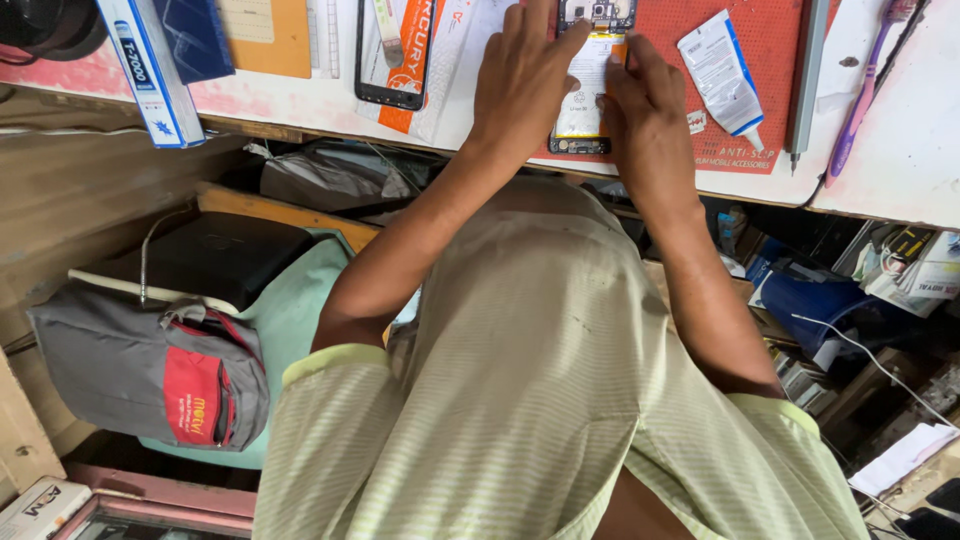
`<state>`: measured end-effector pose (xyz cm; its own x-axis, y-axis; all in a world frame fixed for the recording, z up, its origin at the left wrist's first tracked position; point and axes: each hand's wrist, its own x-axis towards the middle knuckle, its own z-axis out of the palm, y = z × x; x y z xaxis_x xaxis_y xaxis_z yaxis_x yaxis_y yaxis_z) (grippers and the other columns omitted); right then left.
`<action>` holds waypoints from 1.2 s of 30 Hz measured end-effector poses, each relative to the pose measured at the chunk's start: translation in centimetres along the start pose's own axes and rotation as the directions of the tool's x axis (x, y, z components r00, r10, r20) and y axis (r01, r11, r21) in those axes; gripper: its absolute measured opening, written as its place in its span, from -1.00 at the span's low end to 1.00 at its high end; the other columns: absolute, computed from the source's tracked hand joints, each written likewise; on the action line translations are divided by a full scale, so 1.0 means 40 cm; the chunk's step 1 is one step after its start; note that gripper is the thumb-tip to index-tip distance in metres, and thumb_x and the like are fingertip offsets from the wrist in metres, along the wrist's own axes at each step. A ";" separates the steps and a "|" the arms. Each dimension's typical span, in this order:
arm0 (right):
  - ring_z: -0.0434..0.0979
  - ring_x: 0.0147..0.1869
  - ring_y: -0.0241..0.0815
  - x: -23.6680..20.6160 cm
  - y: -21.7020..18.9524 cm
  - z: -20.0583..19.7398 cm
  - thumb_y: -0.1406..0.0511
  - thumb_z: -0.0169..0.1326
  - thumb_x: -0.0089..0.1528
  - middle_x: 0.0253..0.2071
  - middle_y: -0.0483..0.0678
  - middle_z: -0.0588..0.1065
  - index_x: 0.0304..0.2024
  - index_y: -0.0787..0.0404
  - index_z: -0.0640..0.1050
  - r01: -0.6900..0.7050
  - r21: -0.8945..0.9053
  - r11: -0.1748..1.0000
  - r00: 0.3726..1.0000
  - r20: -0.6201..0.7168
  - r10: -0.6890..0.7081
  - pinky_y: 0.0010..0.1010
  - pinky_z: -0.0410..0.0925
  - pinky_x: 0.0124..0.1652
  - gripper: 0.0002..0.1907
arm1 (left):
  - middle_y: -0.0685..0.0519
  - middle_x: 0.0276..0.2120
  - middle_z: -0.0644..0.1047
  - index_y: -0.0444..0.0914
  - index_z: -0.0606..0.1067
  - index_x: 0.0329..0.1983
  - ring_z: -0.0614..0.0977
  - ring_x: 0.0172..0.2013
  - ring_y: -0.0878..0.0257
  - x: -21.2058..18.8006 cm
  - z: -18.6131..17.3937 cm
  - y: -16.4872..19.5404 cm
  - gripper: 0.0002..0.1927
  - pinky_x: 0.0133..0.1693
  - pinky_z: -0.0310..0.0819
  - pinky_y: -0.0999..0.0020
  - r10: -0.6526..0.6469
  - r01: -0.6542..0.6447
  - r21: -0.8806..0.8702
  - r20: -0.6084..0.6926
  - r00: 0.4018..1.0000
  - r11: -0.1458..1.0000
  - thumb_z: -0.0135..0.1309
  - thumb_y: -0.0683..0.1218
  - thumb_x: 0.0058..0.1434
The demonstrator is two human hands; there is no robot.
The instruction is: The person repairs a smartphone at a workbench, holding the opened phone and working on its internal components by hand. They press and reposition the battery, handle the phone frame and back cover, then press the assembled phone closed and hold the reassembled phone at the end.
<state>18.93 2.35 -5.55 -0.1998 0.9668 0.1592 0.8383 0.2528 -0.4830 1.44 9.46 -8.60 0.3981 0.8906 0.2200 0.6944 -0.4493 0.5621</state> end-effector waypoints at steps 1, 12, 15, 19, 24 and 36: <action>0.42 0.26 0.16 0.005 -0.001 -0.005 0.53 0.20 0.28 0.35 0.13 0.36 0.22 0.39 0.51 0.021 -0.013 1.000 1.000 0.008 -0.021 -0.15 0.38 0.23 -0.57 | -0.03 0.08 0.37 -0.19 0.53 0.14 0.44 0.05 0.00 0.002 -0.001 0.000 -0.38 -0.11 0.39 0.08 0.011 -0.011 0.005 -0.004 1.000 1.000 0.43 -0.14 -0.04; 0.44 0.23 0.18 0.042 0.024 -0.033 0.51 0.17 0.36 0.22 0.12 0.46 0.12 0.35 0.52 0.021 0.113 0.993 1.000 0.001 -0.021 -0.11 0.37 0.21 -0.72 | -0.05 0.05 0.37 -0.24 0.54 0.12 0.40 0.11 -0.02 0.026 0.001 0.003 -0.38 -0.13 0.30 0.04 0.074 -0.077 0.093 0.040 0.996 0.993 0.41 -0.15 -0.08; 0.45 0.29 0.19 0.075 0.053 -0.032 0.56 0.08 0.43 0.20 0.13 0.45 0.13 0.35 0.51 0.006 0.101 0.995 0.998 -0.069 0.001 -0.08 0.36 0.23 -0.78 | -0.07 0.05 0.37 -0.25 0.56 0.07 0.40 0.11 -0.04 0.030 -0.004 0.005 -0.42 -0.17 0.29 0.07 0.093 -0.096 0.120 0.030 0.995 0.988 0.39 -0.16 -0.09; 0.44 0.20 0.19 0.097 0.064 -0.023 0.62 0.01 0.31 0.16 0.17 0.42 0.19 0.37 0.52 0.050 0.059 0.997 0.997 -0.066 -0.046 -0.09 0.35 0.15 -0.60 | -0.07 0.07 0.37 -0.24 0.58 0.06 0.40 0.07 -0.01 0.031 0.000 0.009 -0.47 -0.14 0.31 0.09 0.089 -0.093 0.139 0.037 0.995 0.986 0.34 -0.18 -0.06; 0.44 0.14 0.18 0.099 0.053 -0.023 0.61 0.04 0.31 0.10 0.16 0.42 0.16 0.39 0.54 0.066 0.022 0.998 0.996 -0.063 -0.064 -0.11 0.35 0.11 -0.64 | -0.01 0.08 0.39 -0.25 0.57 0.04 0.41 0.08 0.07 0.030 0.017 0.008 -0.60 -0.06 0.34 0.12 0.107 -0.113 0.189 0.044 0.993 0.975 0.25 -0.21 0.08; 0.48 0.14 0.15 0.126 0.086 -0.038 0.59 0.08 0.24 0.14 0.12 0.45 0.05 0.38 0.56 0.154 -0.064 0.986 0.988 0.029 -0.152 -0.14 0.41 0.08 -0.67 | -0.02 0.11 0.44 -0.25 0.50 0.20 0.43 0.07 0.05 0.038 0.017 0.004 -0.57 -0.03 0.30 0.15 0.175 -0.202 0.240 0.127 0.976 0.950 0.07 -0.19 0.23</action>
<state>21.56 8.03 -5.11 -0.3395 0.9178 0.2059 0.8284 0.3954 -0.3968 2.56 10.68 -8.73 0.5864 0.7818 0.2120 0.7230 -0.6231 0.2983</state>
